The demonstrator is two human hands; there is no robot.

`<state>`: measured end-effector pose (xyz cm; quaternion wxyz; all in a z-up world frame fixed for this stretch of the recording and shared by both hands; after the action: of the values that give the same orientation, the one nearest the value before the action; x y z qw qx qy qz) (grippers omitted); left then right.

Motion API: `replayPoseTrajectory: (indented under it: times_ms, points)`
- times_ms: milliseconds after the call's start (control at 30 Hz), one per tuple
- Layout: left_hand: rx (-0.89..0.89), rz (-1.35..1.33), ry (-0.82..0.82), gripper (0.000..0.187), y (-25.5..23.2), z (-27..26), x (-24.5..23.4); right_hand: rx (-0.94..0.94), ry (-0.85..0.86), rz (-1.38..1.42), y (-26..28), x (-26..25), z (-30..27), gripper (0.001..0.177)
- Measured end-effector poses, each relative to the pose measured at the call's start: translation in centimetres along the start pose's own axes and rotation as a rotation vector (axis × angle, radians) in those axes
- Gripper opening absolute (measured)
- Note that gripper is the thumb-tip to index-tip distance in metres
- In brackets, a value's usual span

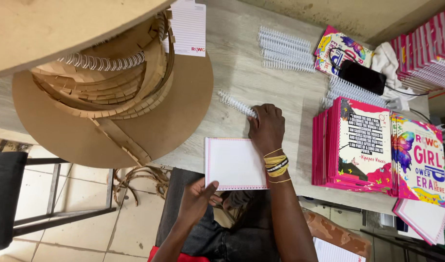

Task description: The person sits and assembles spiral-bound notebooks by hand. They pick up a stack of pink and white pages, align them, and insert a metal spiral coil through the holes. They then close the spiral ends to secure the pages and place the finished notebook on a stack.

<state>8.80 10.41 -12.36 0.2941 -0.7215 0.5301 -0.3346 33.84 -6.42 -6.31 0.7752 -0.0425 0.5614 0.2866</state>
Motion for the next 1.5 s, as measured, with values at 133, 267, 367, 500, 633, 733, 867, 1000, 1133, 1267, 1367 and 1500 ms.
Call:
replayPoseTrajectory:
  times_ms: [133, 267, 367, 500, 633, 733, 867, 1000, 1133, 1267, 1367, 1500]
  points:
    - [0.018, -0.024, 0.016, 0.061, 0.6, 0.5, 0.0, 0.031, 0.042, 0.026, -1.0, -1.7, -0.5, 0.025]
    - [0.004, -0.004, -0.002, 0.051, -0.1, 0.1, 0.0, -0.019, -0.21, 0.298, -1.2, -10.5, -0.2, 0.03]
    - [-0.016, -0.046, -0.006, 0.044, 1.0, 0.3, 0.1, -0.08, -0.532, 0.31, 1.3, -18.1, -0.1, 0.034]
    - [0.022, -0.114, 0.033, 0.052, 2.2, 1.7, 0.0, -0.237, -0.725, 0.139, 3.3, -18.8, -0.6, 0.03]
    - [-0.002, -0.029, 0.005, 0.044, 1.3, 1.3, -0.1, -0.437, 0.016, -0.071, 3.5, -9.6, -2.1, 0.015]
    - [0.0, -0.026, -0.002, 0.045, 1.7, 1.2, -0.1, -0.268, -0.088, 0.104, 2.9, -8.9, -4.3, 0.01]
    - [0.029, -0.062, 0.016, 0.037, 2.3, 1.7, -0.1, -0.219, -0.079, 0.144, 2.1, -8.7, -5.0, 0.015]
    - [0.011, -0.033, -0.016, 0.043, 2.0, 1.4, 0.0, -0.188, -0.087, 0.161, 1.5, -9.1, -4.3, 0.021]
    - [0.023, -0.031, -0.018, 0.048, 1.8, 1.3, 0.0, -0.208, -0.094, 0.131, 1.8, -8.4, -1.3, 0.017]
    - [0.041, -0.04, -0.012, 0.042, 1.8, 1.2, 0.3, -0.268, -0.09, 0.137, 1.4, -4.6, 2.6, 0.04]
    - [0.034, -0.027, -0.013, 0.04, 1.5, 1.1, 0.4, -0.252, 0.004, 0.034, 0.2, -0.6, 4.6, 0.043]
    - [0.041, -0.021, 0.056, 0.048, 2.1, 1.2, 0.4, -0.163, 0.054, 0.189, 0.6, -1.8, 4.7, 0.037]
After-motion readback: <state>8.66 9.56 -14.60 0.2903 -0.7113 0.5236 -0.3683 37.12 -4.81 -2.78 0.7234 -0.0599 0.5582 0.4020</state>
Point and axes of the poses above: each hand's wrist, its own z-axis towards the middle knuckle, its own x-axis out of the palm, y = z × x, the point moved 6 cm from there along z, towards the middle knuckle, and after that the axes turned 4 degrees about -x, right-handed, at the moved point
